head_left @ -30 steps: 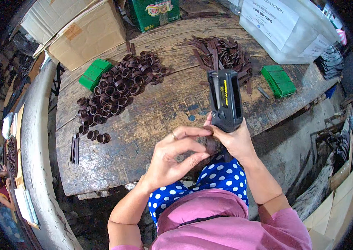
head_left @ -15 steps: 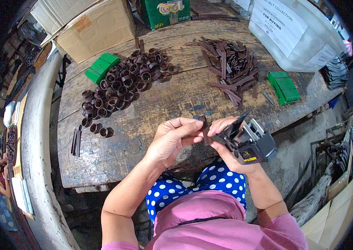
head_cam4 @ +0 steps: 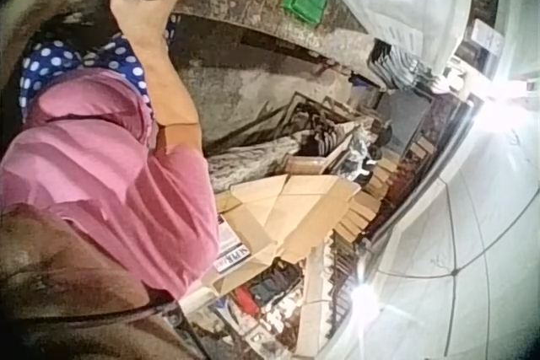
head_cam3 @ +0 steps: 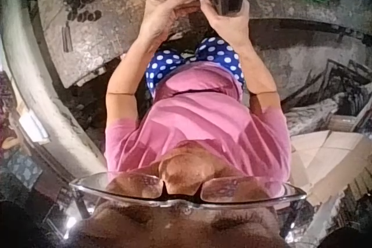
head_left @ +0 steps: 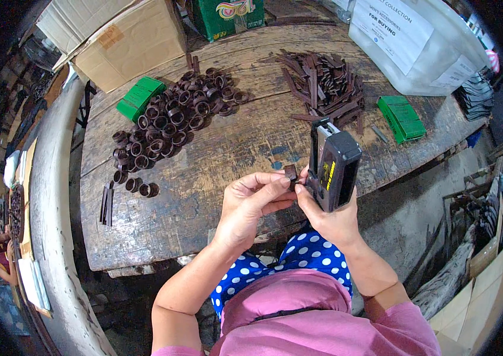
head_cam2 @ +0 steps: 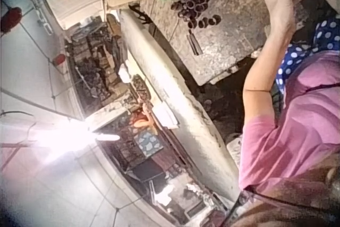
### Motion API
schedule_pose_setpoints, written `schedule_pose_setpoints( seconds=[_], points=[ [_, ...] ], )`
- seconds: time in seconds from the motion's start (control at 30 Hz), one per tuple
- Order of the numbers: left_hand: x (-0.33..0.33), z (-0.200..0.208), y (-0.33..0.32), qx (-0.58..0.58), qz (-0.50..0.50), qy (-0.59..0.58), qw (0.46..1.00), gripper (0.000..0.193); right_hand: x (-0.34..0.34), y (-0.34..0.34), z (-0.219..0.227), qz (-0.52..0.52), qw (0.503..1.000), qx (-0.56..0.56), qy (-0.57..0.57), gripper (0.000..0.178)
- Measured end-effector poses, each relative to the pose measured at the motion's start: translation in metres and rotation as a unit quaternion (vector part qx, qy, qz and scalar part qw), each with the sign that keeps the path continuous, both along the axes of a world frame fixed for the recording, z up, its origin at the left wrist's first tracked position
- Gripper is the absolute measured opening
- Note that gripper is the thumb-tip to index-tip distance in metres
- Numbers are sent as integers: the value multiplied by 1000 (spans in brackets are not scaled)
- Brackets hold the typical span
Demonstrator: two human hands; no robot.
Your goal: Assembling small leather loops using a handheld staple gun.
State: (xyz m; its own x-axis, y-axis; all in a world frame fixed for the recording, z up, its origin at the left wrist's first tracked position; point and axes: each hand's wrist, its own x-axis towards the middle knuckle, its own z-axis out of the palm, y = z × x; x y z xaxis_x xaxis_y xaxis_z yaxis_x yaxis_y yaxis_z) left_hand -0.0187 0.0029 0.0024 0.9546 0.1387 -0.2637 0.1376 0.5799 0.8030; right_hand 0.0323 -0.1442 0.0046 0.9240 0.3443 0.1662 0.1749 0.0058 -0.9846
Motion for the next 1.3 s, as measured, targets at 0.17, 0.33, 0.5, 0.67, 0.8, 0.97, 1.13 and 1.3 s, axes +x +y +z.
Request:
schedule_pose_setpoints(
  seconds=[0.17, 0.33, 0.5, 0.67, 0.8, 0.97, 1.13, 1.3],
  points=[
    [1, -4, -5, 31, 30, -17, 999, 9, 0, 1, 0, -11, 999, -6, -45, 22],
    [-1, -5, -6, 60, 51, -32, 996, 10, -1, 2, 2, -8, 998, -10, -55, 24],
    [-1, -7, -7, 82, 66, -60, 993, 11, -3, 4, 7, -4, 999, -16, -28, 24],
    [-2, -9, -7, 89, 85, -96, 988, 10, -2, 6, 4, -2, 999, -8, -39, 24],
    [-1, -14, -4, 95, 80, -103, 987, 10, -2, 6, 7, -1, 999, -22, -32, 24],
    [1, -13, -2, 107, 70, -84, 988, 10, -1, 6, 1, 2, 999, -24, -28, 24],
    [-2, -14, 8, 132, 68, -67, 987, 11, 5, -6, 17, 76, 992, -92, -52, 29],
    [-12, 1, 29, 132, 50, -41, 989, 12, 24, -50, 32, 179, 886, -324, -280, 44]
  ],
)
